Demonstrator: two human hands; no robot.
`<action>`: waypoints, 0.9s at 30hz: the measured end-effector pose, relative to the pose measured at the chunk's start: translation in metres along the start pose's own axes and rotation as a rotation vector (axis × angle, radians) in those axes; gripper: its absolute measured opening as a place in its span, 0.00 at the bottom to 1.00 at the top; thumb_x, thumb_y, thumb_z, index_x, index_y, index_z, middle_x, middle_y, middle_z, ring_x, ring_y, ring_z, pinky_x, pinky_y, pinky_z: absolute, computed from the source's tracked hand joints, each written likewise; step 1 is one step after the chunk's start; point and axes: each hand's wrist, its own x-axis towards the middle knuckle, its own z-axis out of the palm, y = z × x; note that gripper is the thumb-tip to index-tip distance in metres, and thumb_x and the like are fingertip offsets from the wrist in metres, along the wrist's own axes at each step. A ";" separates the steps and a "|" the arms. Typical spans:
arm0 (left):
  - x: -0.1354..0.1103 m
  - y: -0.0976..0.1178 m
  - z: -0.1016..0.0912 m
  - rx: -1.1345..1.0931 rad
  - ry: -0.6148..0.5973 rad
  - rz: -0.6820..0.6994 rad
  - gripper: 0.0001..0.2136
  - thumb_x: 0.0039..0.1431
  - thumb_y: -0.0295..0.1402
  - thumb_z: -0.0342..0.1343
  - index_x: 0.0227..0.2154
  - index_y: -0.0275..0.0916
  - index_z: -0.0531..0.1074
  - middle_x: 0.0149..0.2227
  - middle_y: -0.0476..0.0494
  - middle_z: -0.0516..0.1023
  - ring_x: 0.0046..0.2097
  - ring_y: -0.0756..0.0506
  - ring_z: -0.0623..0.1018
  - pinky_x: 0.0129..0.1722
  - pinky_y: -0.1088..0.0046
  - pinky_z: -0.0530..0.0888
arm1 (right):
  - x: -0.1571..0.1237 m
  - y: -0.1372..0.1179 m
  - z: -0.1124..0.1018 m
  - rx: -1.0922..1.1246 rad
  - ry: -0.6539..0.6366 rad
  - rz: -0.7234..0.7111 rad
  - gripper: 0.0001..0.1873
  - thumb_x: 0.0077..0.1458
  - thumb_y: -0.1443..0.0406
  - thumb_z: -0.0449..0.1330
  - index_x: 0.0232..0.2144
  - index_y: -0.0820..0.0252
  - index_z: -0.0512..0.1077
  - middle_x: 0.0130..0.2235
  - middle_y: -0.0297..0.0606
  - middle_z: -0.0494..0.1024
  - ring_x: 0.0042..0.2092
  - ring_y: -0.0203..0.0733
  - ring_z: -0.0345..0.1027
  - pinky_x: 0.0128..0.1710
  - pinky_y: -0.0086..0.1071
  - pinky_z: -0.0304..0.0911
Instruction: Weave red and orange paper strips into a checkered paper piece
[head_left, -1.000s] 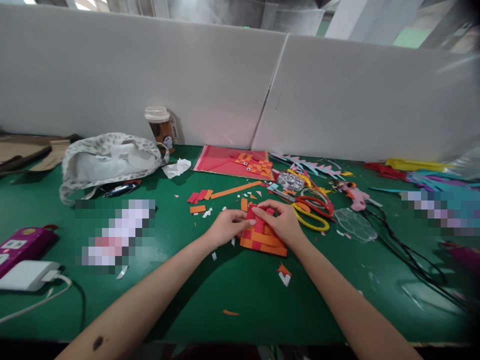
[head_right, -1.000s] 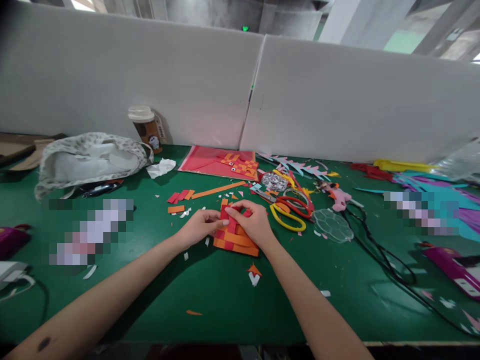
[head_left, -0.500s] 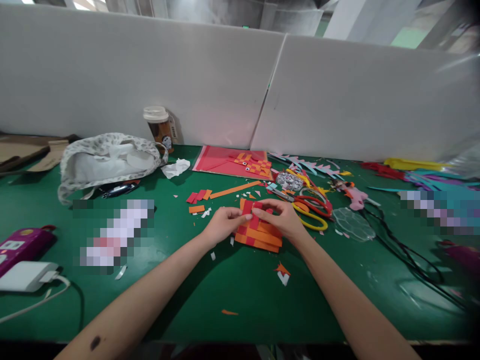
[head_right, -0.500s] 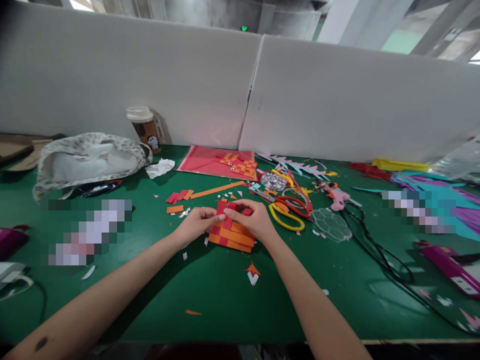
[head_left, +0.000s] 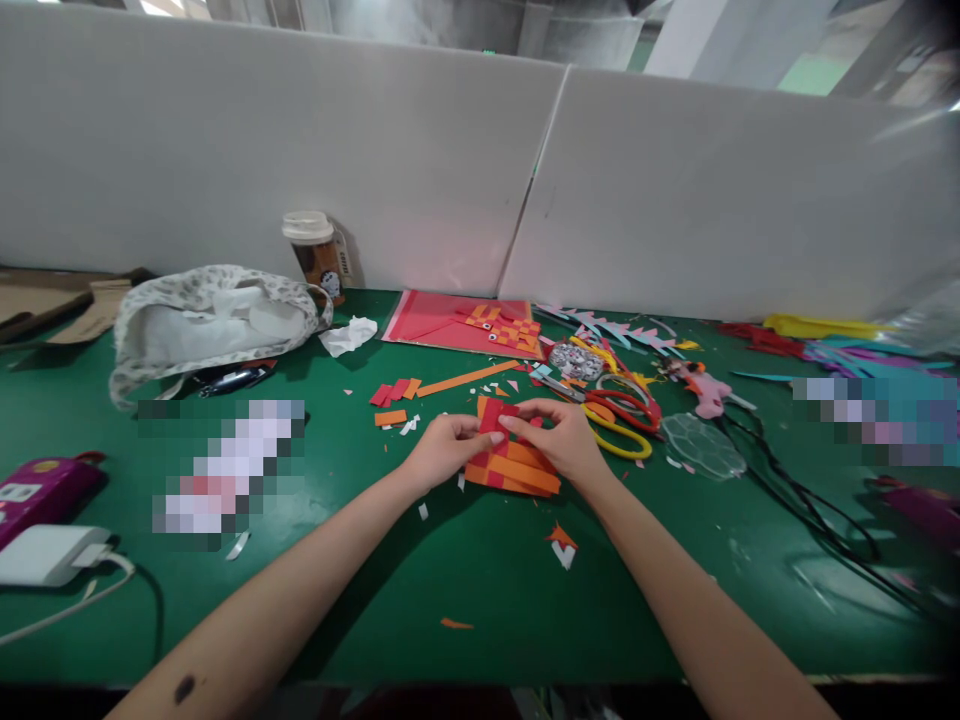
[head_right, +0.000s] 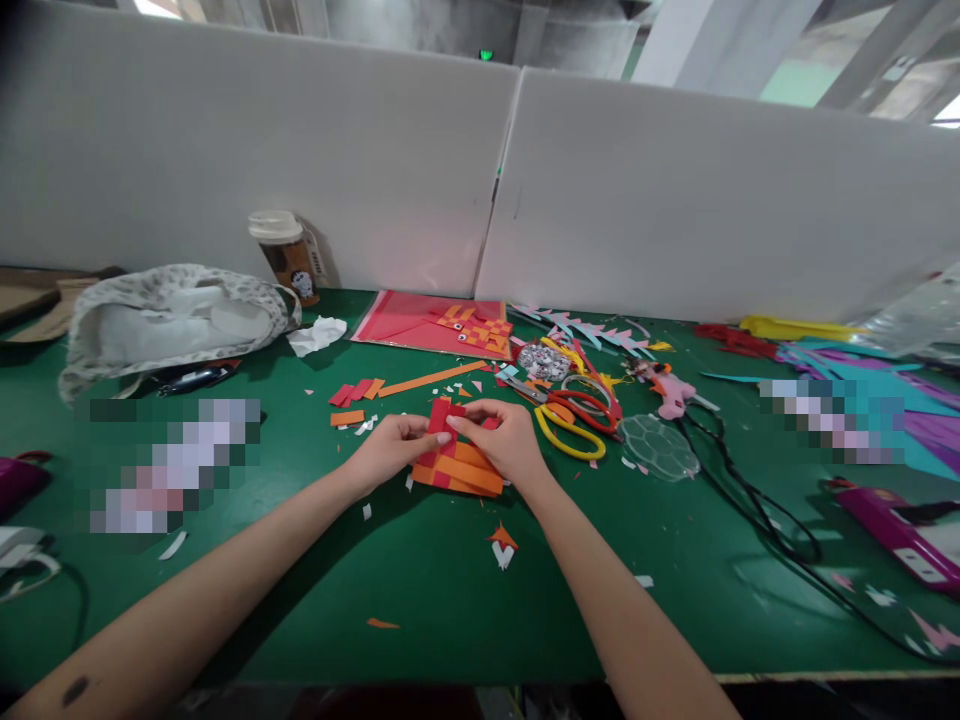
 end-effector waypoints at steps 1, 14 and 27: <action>0.000 0.001 0.000 0.000 0.012 0.012 0.14 0.48 0.43 0.57 0.29 0.35 0.75 0.24 0.48 0.73 0.24 0.53 0.68 0.25 0.77 0.64 | 0.000 0.000 -0.001 -0.001 -0.024 0.000 0.15 0.41 0.55 0.63 0.27 0.61 0.74 0.29 0.40 0.78 0.32 0.42 0.70 0.33 0.34 0.64; 0.003 0.002 -0.005 -0.116 0.069 -0.003 0.15 0.47 0.43 0.59 0.33 0.36 0.75 0.31 0.44 0.77 0.26 0.52 0.72 0.24 0.78 0.66 | 0.004 0.008 -0.017 0.066 -0.289 0.031 0.17 0.43 0.59 0.63 0.37 0.59 0.72 0.29 0.37 0.77 0.30 0.39 0.69 0.32 0.33 0.64; 0.004 0.003 -0.008 -0.084 0.122 0.026 0.14 0.48 0.43 0.58 0.30 0.35 0.74 0.21 0.52 0.70 0.20 0.56 0.64 0.20 0.80 0.63 | 0.006 0.015 -0.015 0.165 -0.237 -0.004 0.18 0.46 0.59 0.61 0.40 0.59 0.68 0.30 0.36 0.75 0.33 0.38 0.69 0.35 0.32 0.64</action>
